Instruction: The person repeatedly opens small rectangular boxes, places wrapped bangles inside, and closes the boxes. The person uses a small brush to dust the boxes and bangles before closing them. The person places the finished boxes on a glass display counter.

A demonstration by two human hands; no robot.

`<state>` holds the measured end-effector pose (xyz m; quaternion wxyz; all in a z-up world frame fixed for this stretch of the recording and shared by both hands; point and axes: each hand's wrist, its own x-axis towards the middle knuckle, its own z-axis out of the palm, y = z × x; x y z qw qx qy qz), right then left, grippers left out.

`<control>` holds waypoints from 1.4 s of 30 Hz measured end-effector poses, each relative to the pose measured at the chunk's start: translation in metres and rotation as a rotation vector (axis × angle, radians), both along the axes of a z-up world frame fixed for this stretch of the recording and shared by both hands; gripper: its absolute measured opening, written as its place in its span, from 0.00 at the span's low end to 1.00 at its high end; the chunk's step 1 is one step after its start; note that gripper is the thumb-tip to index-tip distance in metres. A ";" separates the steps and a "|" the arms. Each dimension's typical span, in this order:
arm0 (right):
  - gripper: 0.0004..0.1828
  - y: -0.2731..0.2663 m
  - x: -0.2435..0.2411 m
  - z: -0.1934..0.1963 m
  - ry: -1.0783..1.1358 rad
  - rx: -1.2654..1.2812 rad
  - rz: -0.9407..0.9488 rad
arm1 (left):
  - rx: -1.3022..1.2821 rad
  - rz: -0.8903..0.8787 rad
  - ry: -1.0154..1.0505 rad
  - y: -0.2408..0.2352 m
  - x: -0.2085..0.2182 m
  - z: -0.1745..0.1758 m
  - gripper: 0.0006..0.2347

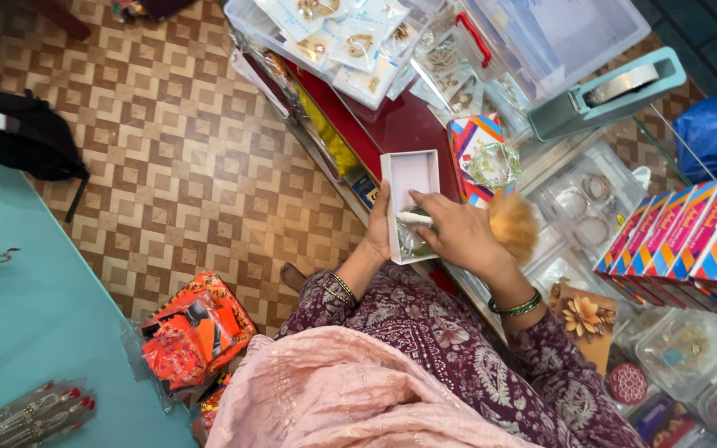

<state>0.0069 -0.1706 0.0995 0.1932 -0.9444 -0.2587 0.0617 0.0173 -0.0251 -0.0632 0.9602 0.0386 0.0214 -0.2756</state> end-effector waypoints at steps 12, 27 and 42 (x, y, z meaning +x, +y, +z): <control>0.21 -0.012 -0.010 0.006 0.094 0.117 -0.085 | 0.065 0.002 -0.060 -0.001 -0.010 -0.013 0.42; 0.19 -0.053 0.007 0.000 -0.029 0.284 -0.548 | -0.107 0.073 -0.272 0.024 -0.021 0.024 0.50; 0.13 -0.033 -0.003 0.038 -0.276 0.295 -0.293 | 0.122 0.061 -0.318 0.038 -0.006 0.037 0.40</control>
